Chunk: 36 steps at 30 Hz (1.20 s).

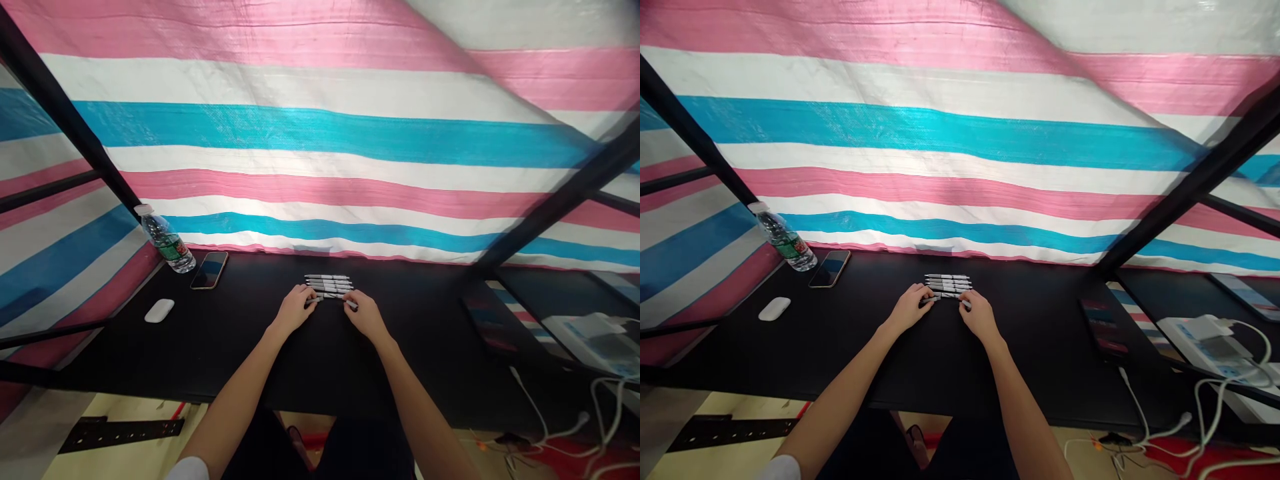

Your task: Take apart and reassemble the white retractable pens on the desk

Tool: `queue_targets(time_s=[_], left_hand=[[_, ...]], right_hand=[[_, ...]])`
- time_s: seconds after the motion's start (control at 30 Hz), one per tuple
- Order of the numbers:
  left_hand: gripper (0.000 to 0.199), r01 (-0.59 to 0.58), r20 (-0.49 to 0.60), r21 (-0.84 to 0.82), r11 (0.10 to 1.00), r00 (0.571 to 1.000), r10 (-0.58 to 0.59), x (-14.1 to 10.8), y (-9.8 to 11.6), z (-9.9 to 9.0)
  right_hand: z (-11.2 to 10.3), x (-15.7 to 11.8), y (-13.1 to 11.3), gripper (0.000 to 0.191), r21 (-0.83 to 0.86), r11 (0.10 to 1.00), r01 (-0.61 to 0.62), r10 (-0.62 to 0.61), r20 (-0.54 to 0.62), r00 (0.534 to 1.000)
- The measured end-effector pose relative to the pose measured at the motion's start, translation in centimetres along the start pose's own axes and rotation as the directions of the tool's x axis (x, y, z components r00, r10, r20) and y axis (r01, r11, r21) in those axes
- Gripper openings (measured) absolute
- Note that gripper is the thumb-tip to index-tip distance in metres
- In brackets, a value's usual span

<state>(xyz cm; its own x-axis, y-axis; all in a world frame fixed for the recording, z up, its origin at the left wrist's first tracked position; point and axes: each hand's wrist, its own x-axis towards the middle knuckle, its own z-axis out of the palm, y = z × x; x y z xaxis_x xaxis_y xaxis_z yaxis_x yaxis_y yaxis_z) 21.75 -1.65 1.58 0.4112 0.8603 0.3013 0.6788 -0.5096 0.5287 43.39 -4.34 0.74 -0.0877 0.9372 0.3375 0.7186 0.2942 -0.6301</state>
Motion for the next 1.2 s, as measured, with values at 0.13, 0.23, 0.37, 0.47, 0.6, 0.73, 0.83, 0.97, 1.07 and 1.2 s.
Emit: queue_targets(time_s=[0.13, 0.23, 0.37, 0.47, 0.6, 0.73, 0.83, 0.97, 1.07, 1.2], left_hand=[[0.006, -0.025, -0.057, -0.022, 0.999, 0.998, 0.023, 0.0, 0.1, 0.0], [0.012, -0.070, -0.071, -0.091, 0.993, 0.995, 0.064, 0.0, 0.5, -0.2], [0.013, -0.121, -0.015, -0.138, 0.983, 0.993, 0.120, 0.0, 1.1, -0.6], [0.016, -0.131, 0.030, -0.155, 0.979, 0.990, 0.137, 0.1, 1.1, -0.6], [0.015, -0.132, 0.052, -0.171, 0.976, 0.988, 0.143, 0.1, 1.0, -0.7], [0.014, -0.136, 0.067, -0.183, 0.974, 0.986, 0.150, 0.1, 0.9, -0.7], [0.014, -0.144, 0.073, -0.196, 0.970, 0.984, 0.161, 0.1, 0.9, -0.6], [0.015, -0.168, 0.073, -0.199, 0.965, 0.980, 0.186, 0.1, 0.9, -0.5], [0.017, -0.154, 0.069, -0.186, 0.970, 0.983, 0.170, 0.1, 0.8, -0.7], [0.017, -0.119, 0.053, -0.189, 0.975, 0.990, 0.131, 0.1, 0.7, -0.9]], right_hand=[[0.1, 0.0, -0.4, 0.015, 0.030, 0.999, 0.035, -0.036, 0.026, 0.999], [0.0, -0.1, -0.8, 0.016, 0.045, 0.996, 0.078, -0.080, 0.057, 0.995], [-0.1, -0.1, -1.2, 0.017, 0.069, 0.992, 0.109, -0.115, 0.101, 0.988], [-0.1, -0.2, -1.2, 0.018, 0.076, 0.989, 0.124, -0.133, 0.130, 0.982], [-0.1, -0.2, -1.1, 0.018, 0.061, 0.988, 0.144, -0.152, 0.142, 0.978], [-0.4, -0.2, -1.1, 0.020, 0.077, 0.984, 0.158, -0.169, 0.163, 0.972], [-0.7, -0.3, -1.2, 0.020, 0.093, 0.983, 0.158, -0.173, 0.177, 0.969], [-0.9, -0.3, -1.5, 0.022, 0.108, 0.981, 0.161, -0.180, 0.199, 0.963], [-1.2, -0.3, -1.5, 0.022, 0.107, 0.981, 0.164, -0.182, 0.191, 0.965], [-1.9, 0.1, -0.8, 0.027, 0.051, 0.996, 0.076, -0.078, 0.041, 0.996]])
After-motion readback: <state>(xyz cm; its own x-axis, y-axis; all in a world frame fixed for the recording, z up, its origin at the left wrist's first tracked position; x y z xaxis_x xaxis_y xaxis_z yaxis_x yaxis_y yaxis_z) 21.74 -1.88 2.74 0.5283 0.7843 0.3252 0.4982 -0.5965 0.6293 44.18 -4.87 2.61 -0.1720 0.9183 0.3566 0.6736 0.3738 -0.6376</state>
